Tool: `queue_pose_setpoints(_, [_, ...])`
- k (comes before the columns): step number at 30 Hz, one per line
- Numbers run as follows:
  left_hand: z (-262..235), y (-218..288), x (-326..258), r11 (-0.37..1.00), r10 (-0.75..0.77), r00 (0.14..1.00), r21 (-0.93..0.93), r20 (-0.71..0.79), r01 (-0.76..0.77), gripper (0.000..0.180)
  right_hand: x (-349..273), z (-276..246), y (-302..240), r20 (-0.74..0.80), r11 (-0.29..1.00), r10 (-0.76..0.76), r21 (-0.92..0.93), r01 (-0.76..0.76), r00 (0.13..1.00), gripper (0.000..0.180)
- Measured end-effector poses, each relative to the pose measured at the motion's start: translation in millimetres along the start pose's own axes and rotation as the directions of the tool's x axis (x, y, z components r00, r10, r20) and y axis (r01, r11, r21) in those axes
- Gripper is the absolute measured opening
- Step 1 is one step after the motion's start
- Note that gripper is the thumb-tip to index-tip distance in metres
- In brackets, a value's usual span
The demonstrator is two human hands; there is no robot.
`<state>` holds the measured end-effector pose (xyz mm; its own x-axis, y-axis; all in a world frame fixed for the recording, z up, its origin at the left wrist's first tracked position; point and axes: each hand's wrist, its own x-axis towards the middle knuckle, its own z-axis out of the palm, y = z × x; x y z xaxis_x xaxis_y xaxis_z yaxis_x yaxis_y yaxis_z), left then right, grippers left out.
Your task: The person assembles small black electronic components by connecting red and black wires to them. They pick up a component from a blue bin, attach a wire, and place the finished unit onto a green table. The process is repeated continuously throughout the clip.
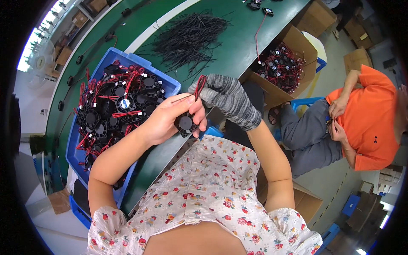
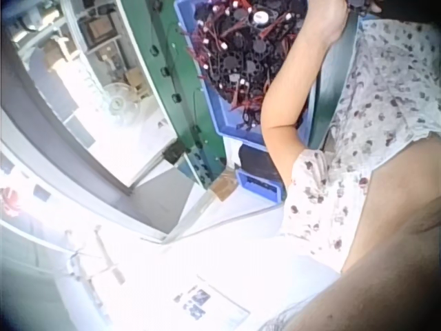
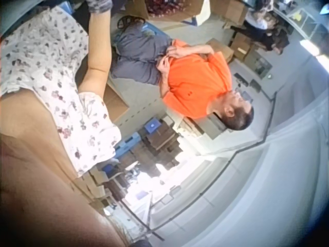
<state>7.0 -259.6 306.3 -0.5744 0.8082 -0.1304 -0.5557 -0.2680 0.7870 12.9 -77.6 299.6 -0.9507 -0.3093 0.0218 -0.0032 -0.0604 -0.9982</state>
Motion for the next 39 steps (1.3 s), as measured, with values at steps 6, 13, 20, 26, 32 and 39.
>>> queue_pose_setpoints(6, [-2, -2, 4, 0.996, 0.012, 0.999, -0.085, 0.039, -0.008, 0.029, 0, 4, 1, -0.032, 0.991, 0.069, 0.120, -0.065, 0.997, 0.019])
queue_pose_setpoints(13, [-1, -1, 2, 0.999, 0.022, 1.000, -0.040, 0.022, -0.021, 0.028, -9, 5, -6, -0.023, 0.995, 0.021, -0.100, -0.023, 1.000, 0.017])
queue_pose_setpoints(20, [-3, -2, 2, 0.998, -0.007, 0.999, -0.068, 0.051, 0.011, 0.028, -13, 6, -4, -0.081, 0.998, -0.013, -0.058, 0.008, 0.997, 0.019])
queue_pose_setpoints(26, [-3, -2, 1, 0.988, -0.043, 0.998, -0.144, 0.039, 0.048, 0.027, -12, 10, -2, -0.051, 0.990, -0.022, 0.139, 0.029, 0.998, 0.016])
queue_pose_setpoints(32, [-3, -1, 0, 0.986, -0.054, 0.998, -0.157, 0.031, 0.058, 0.024, -10, 24, -9, -0.149, 0.988, 0.027, 0.154, -0.004, 0.988, 0.008])
queue_pose_setpoints(39, [-1, 3, 0, 0.955, -0.077, 0.996, -0.282, 0.054, 0.090, 0.024, -9, 27, 1, -0.227, 0.993, -0.025, 0.110, 0.051, 0.973, 0.009])
